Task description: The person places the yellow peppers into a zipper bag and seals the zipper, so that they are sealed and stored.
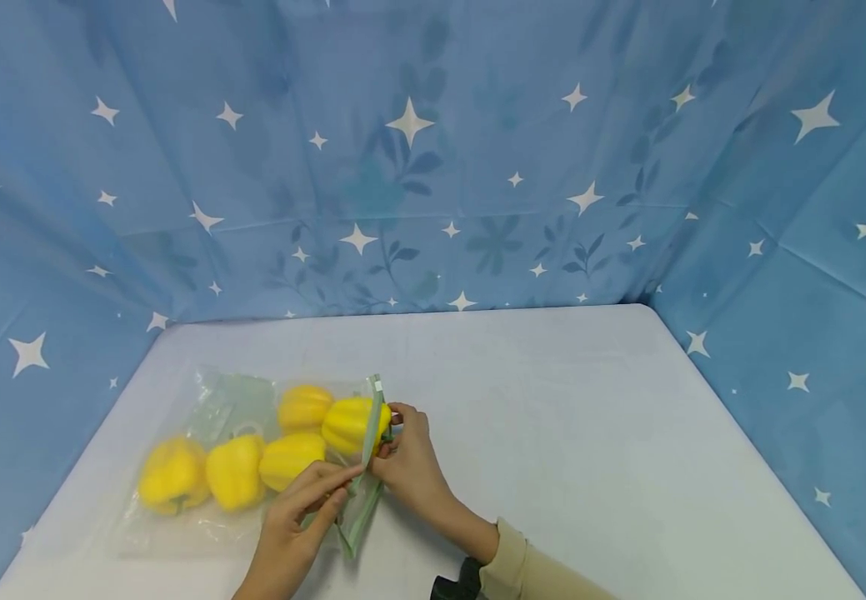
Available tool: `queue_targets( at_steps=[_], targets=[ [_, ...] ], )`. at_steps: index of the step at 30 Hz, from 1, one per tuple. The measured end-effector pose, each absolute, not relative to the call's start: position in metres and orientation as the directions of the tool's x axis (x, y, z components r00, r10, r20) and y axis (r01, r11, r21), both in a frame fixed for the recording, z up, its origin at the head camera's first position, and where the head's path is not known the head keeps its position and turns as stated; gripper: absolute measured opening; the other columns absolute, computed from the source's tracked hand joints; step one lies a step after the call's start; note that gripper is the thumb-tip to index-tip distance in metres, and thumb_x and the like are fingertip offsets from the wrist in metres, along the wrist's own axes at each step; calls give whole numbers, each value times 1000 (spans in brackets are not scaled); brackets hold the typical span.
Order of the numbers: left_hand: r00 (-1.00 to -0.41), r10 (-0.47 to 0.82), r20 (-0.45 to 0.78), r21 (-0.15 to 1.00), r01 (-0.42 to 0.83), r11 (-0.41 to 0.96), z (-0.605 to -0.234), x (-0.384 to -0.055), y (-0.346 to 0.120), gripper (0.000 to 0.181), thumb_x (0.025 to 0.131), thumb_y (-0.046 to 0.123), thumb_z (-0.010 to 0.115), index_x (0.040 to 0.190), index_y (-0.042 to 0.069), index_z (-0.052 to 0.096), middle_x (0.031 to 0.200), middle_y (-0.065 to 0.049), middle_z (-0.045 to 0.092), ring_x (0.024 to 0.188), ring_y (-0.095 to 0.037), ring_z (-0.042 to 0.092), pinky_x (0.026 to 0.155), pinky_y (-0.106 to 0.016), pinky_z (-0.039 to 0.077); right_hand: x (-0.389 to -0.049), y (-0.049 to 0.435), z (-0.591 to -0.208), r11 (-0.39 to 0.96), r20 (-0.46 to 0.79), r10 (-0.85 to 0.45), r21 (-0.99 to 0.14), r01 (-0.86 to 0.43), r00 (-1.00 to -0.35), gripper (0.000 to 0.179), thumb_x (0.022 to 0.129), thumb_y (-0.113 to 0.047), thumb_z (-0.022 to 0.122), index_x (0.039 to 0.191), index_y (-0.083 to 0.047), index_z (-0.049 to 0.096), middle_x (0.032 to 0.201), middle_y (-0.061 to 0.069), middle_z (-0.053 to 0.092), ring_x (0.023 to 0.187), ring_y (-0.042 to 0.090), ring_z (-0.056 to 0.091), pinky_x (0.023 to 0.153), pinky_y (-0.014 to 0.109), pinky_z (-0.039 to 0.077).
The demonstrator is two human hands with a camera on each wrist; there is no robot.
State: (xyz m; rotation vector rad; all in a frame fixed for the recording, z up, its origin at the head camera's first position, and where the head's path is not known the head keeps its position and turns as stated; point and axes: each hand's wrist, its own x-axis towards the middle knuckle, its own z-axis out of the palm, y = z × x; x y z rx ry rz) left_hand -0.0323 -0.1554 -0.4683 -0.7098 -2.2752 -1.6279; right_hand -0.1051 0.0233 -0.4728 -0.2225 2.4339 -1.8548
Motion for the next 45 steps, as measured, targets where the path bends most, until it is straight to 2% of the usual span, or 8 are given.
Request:
queue_targets(
  at_steps=[5, 12, 18, 26, 30, 34, 39, 45],
  targets=[
    [-863, 232, 450, 817, 502, 282, -468, -32, -156, 42, 100, -10, 58, 137, 8, 68, 108, -1, 66, 84, -8, 57, 70, -23, 57, -102, 28, -471, 136, 28, -178, -989, -53, -984, 67, 91, -6, 75, 146, -1, 37, 142, 20, 46, 89, 14, 66, 67, 19, 55],
    [-861, 226, 456, 811, 506, 292, -467, -32, -156, 42, 100, -11, 57, 137, 7, 67, 110, -2, 66, 84, -8, 58, 71, -24, 59, -102, 33, -474, 79, 83, -231, -991, -104, -969, 38, 99, -8, 67, 133, -7, 51, 129, 17, 62, 87, 23, 73, 70, 17, 54],
    [-850, 226, 476, 801, 525, 288, -466, -32, -157, 42, 99, -13, 57, 136, 5, 68, 109, -1, 65, 85, -10, 60, 74, -23, 60, -103, 33, -478, 47, 138, -274, -986, -157, -952, 47, 101, -3, 63, 146, -6, 54, 133, 16, 60, 107, 26, 70, 79, 15, 57],
    [-838, 243, 489, 802, 541, 254, -467, -32, -155, 42, 98, -16, 57, 134, 4, 69, 109, 0, 65, 85, -7, 59, 71, -22, 60, -105, 32, -488, 85, 111, -390, -984, -156, -914, 42, 101, -5, 62, 142, -11, 63, 133, 18, 53, 114, 24, 64, 91, 18, 58],
    [-823, 243, 513, 792, 563, 235, -468, -32, -155, 44, 97, -18, 56, 133, 2, 68, 108, -2, 65, 82, -8, 57, 66, -23, 57, -106, 32, -490, 37, 120, -466, -987, -155, -877, 43, 102, -6, 59, 145, -6, 58, 149, 21, 53, 129, 39, 62, 100, 23, 56],
    [-816, 248, 522, 795, 571, 206, -469, -30, -154, 45, 96, -20, 56, 134, 1, 68, 107, -3, 64, 78, -9, 56, 63, -23, 57, -106, 32, -491, -18, 66, -553, -998, -67, -831, 52, 104, -6, 55, 155, -6, 46, 162, 15, 45, 144, 38, 53, 110, 27, 53],
    [-811, 255, 526, 806, 571, 154, -472, -28, -153, 46, 95, -23, 53, 134, -2, 67, 107, -3, 63, 75, -10, 54, 57, -25, 54, -106, 30, -490, -36, 0, -579, -999, 25, -816, 55, 107, -13, 55, 160, -14, 41, 159, 11, 51, 147, 32, 50, 118, 37, 49],
    [-797, 251, 549, 799, 589, 123, -471, -33, -151, 47, 95, -24, 52, 135, -4, 66, 105, -7, 62, 74, -11, 52, 54, -26, 51, -115, 20, -482, 32, -35, -538, -999, 21, -842, 58, 100, -10, 57, 157, -16, 47, 150, 10, 60, 136, 30, 60, 117, 50, 48]
  ],
)
